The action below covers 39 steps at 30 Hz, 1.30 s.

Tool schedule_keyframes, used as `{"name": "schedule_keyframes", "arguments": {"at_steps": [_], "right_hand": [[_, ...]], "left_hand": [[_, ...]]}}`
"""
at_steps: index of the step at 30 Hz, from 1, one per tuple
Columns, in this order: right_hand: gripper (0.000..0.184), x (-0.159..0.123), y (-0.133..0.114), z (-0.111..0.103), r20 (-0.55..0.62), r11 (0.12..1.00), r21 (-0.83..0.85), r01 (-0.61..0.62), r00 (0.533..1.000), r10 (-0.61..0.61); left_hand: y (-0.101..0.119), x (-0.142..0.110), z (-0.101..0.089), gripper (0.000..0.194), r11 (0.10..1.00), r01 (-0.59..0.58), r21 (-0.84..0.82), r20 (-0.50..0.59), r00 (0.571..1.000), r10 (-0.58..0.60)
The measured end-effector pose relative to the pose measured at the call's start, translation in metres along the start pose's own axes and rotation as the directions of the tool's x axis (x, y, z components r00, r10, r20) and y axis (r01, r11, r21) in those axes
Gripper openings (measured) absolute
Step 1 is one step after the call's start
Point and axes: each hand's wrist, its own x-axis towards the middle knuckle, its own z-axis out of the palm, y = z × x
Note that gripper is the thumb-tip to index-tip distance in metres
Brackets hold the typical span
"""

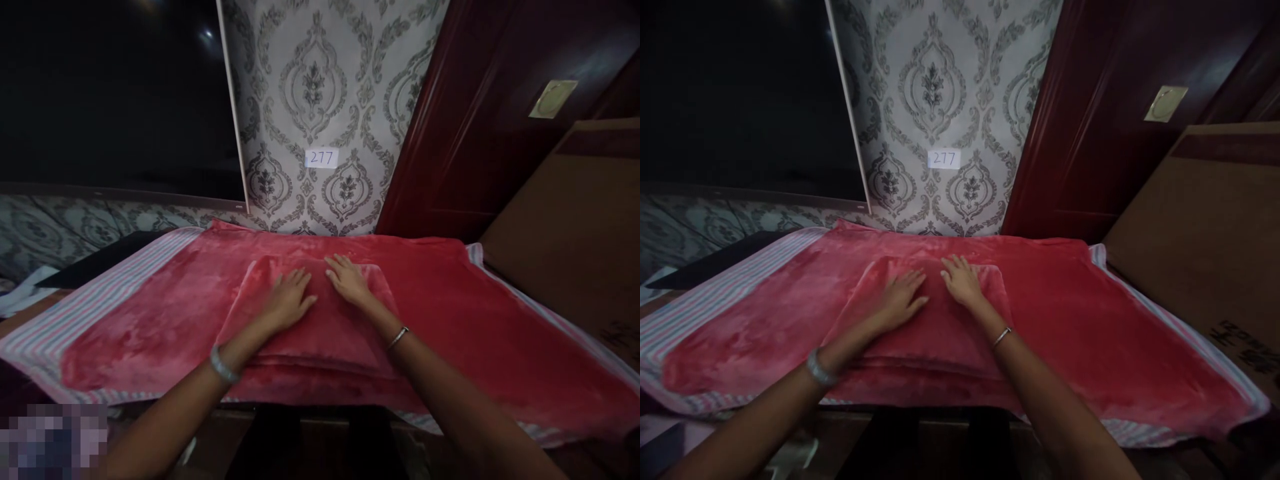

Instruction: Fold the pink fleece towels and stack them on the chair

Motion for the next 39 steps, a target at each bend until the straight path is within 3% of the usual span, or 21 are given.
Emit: {"name": "schedule_keyframes", "arguments": {"at_steps": [3,6,13,22,25,29,34,36,39], "right_hand": [[0.053,-0.003,-0.011,0.007,0.063,0.992,0.007,0.123,0.990,-0.124],[0.055,-0.004,-0.016,0.023,0.112,0.989,-0.018,0.148,0.983,-0.145],[0.057,-0.013,-0.013,0.051,0.071,0.986,-0.060,0.158,0.986,-0.154],[0.057,-0.013,-0.014,0.049,0.079,0.985,-0.083,0.151,0.986,-0.145],[0.058,-0.012,-0.015,0.043,0.114,0.985,-0.081,0.150,0.983,-0.140],[0.059,-0.014,-0.007,0.026,0.143,0.989,-0.039,0.140,0.981,-0.133],[0.058,-0.020,0.023,0.006,0.067,0.993,-0.113,-0.038,0.997,0.046],[0.059,-0.025,0.034,0.006,0.022,0.986,-0.142,-0.088,0.995,0.092],[0.059,-0.034,0.042,0.017,0.000,0.978,-0.177,-0.108,0.994,0.110]], "left_hand": [[0.020,-0.040,0.016,0.063,0.996,-0.083,0.024,0.016,0.996,0.083],[0.029,-0.058,0.033,0.060,0.995,-0.070,0.067,-0.012,0.997,0.071],[0.027,-0.058,0.044,0.058,0.995,-0.072,0.064,0.015,0.997,0.072],[0.031,-0.058,0.041,0.058,0.998,-0.057,0.020,0.018,0.998,0.057],[0.026,-0.057,0.037,0.058,0.998,-0.051,-0.032,0.067,0.996,0.053],[0.008,-0.044,0.013,0.062,0.989,-0.063,-0.135,0.155,0.984,0.084],[-0.025,0.009,-0.028,0.061,0.998,0.046,-0.042,0.082,0.996,-0.043],[-0.038,0.028,-0.030,0.063,0.989,0.138,0.058,0.078,0.987,-0.142],[-0.052,0.039,-0.011,0.063,0.953,0.251,0.167,0.096,0.958,-0.269]]}}
